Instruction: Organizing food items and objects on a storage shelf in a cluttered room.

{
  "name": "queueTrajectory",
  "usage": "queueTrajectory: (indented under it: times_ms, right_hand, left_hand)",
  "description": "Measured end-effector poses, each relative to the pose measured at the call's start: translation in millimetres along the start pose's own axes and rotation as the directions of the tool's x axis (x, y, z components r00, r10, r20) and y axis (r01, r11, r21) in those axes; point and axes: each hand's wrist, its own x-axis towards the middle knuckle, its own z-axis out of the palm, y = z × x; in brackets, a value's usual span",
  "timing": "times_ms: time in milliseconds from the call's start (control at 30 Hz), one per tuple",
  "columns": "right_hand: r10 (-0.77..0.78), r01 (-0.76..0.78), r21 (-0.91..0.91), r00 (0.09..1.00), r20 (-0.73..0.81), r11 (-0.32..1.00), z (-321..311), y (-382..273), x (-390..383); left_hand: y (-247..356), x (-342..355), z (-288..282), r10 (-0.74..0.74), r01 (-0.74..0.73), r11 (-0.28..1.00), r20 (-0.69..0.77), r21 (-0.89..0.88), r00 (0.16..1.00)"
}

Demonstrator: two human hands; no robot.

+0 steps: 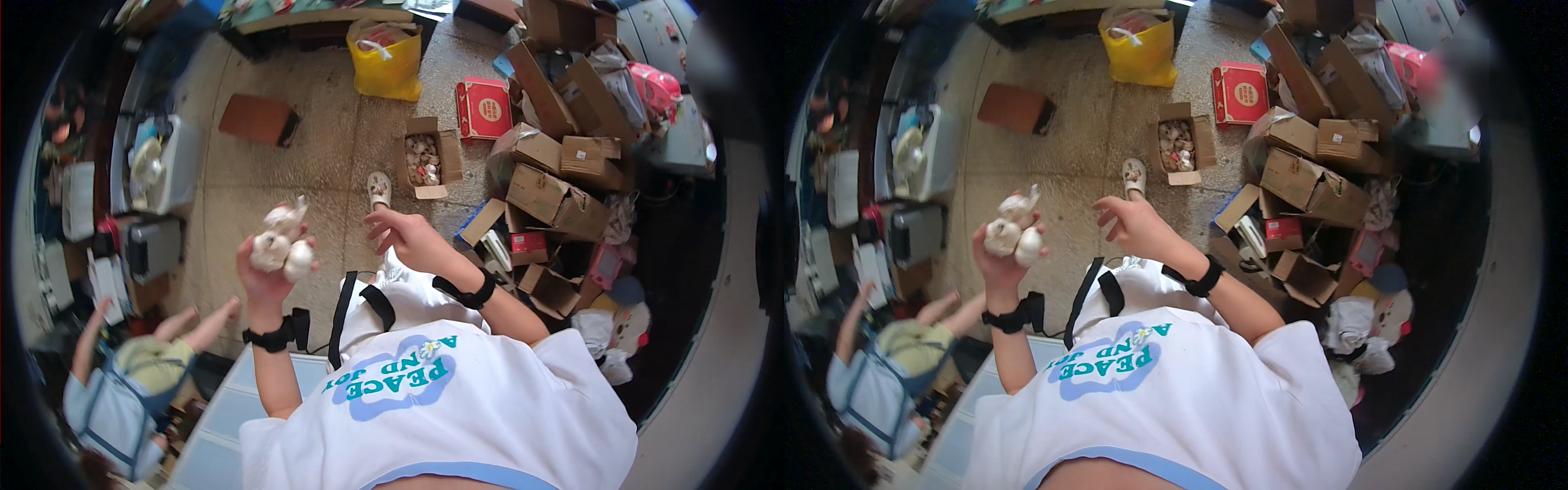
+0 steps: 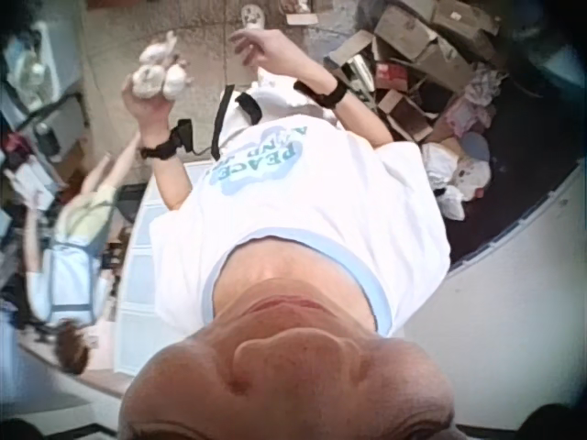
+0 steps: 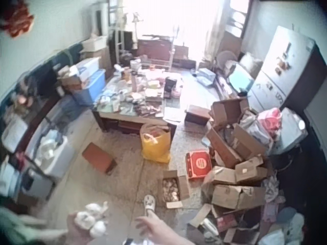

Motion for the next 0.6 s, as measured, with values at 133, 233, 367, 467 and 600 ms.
queueTrajectory:
  times_ms: [133, 233, 367, 467, 600]
  right_hand:
    - [-0.075, 0.080, -0.135, 0.996, 0.041, 0.988, -28.1, -2.4, 85.4]
    - [-0.150, 0.149, -0.138, 0.989, 0.009, 0.979, -41.6, -25.9, 131.0]
    - [-0.223, 0.212, 0.120, 0.971, 0.085, 0.970, -55.1, -70.9, 183.6]
    - [-0.190, 0.163, 0.244, 0.977, 0.093, 0.956, -58.7, -99.4, 224.2]
    - [-0.247, 0.243, 0.159, 0.969, 0.004, 0.957, -45.1, -116.3, 284.7]
  left_hand:
    - [69.2, 46.1, 21.1, 0.069, -0.061, 0.993, -0.073, 0.102, 0.995]
    - [105.4, 76.2, 42.3, 0.056, -0.042, 0.987, -0.089, 0.155, 0.994]
    - [140.0, 126.2, 57.4, -0.060, 0.075, 0.980, -0.085, 0.183, 0.995]
    - [155.4, 174.4, 54.4, -0.046, 0.070, 0.978, -0.125, 0.195, 0.991]
    - [180.7, 229.5, 53.0, 0.064, -0.023, 0.966, -0.151, 0.258, 0.986]
